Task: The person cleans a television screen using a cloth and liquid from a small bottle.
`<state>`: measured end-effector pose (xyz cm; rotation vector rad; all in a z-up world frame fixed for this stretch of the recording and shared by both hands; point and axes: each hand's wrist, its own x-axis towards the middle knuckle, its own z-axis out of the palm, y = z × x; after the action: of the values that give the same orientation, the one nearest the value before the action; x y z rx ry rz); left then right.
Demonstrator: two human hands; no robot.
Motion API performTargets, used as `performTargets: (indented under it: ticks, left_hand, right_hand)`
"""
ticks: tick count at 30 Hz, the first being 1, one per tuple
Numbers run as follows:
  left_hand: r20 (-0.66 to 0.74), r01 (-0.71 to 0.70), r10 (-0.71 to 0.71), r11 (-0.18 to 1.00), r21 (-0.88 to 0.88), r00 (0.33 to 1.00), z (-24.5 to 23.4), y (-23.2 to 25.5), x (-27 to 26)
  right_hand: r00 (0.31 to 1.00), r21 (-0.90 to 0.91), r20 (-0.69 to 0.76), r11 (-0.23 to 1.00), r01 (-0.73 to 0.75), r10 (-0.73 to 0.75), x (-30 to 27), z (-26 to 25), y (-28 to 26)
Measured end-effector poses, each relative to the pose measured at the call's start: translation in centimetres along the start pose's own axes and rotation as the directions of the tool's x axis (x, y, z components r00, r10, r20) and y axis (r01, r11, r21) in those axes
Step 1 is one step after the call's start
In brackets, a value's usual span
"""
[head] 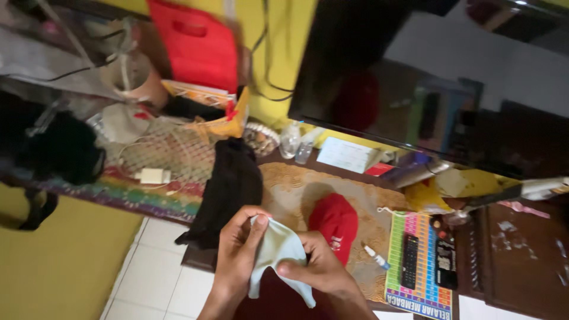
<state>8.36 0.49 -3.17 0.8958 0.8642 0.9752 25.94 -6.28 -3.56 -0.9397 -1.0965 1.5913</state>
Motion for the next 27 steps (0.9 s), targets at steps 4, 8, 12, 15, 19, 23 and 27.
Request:
performTargets:
  ticks: [4,8,12,15,19,23,27]
  left_hand:
    - [0.032,0.035,-0.033,0.999,-0.042,0.999,2.7,-2.7,0.3]
    - [0.05,-0.013,0.013,1.0,-0.003,0.999,5.5,-4.5,-0.1]
    - [0.076,-0.023,0.023,1.0,-0.006,0.997,8.5,-6.2,-1.0]
    - [0.061,-0.025,0.025,1.0,0.003,0.998,10.4,-8.0,-1.6]
    - [0.109,-0.145,0.138,0.988,0.058,0.984,11.0,-9.3,-2.3]
    - [0.084,-0.08,0.073,0.994,0.08,0.994,11.3,-9.6,-2.4]
    - [0.111,-0.12,0.115,0.992,0.04,0.987,11.3,-10.5,-2.3]
  right_hand:
    - [0.995,0.016,-0.081,0.998,0.057,-0.055,-2.2,-1.4,-0.1]
    - [0.982,0.1,-0.188,0.993,0.055,-0.036,-4.0,-2.6,0.2]
    - [0.907,0.172,-0.422,0.981,0.094,-0.013,-5.2,-4.4,1.2]
    - [0.842,0.176,-0.54,0.976,0.128,-0.013,-5.8,-5.8,1.7]
    - [0.805,0.217,-0.592,0.966,0.14,0.016,-6.0,-6.6,1.5]
    - [0.774,0.232,-0.631,0.964,0.129,0.048,-5.8,-6.6,1.4]
    - [0.792,0.147,-0.607,0.969,0.2,-0.071,-5.7,-6.9,2.0]
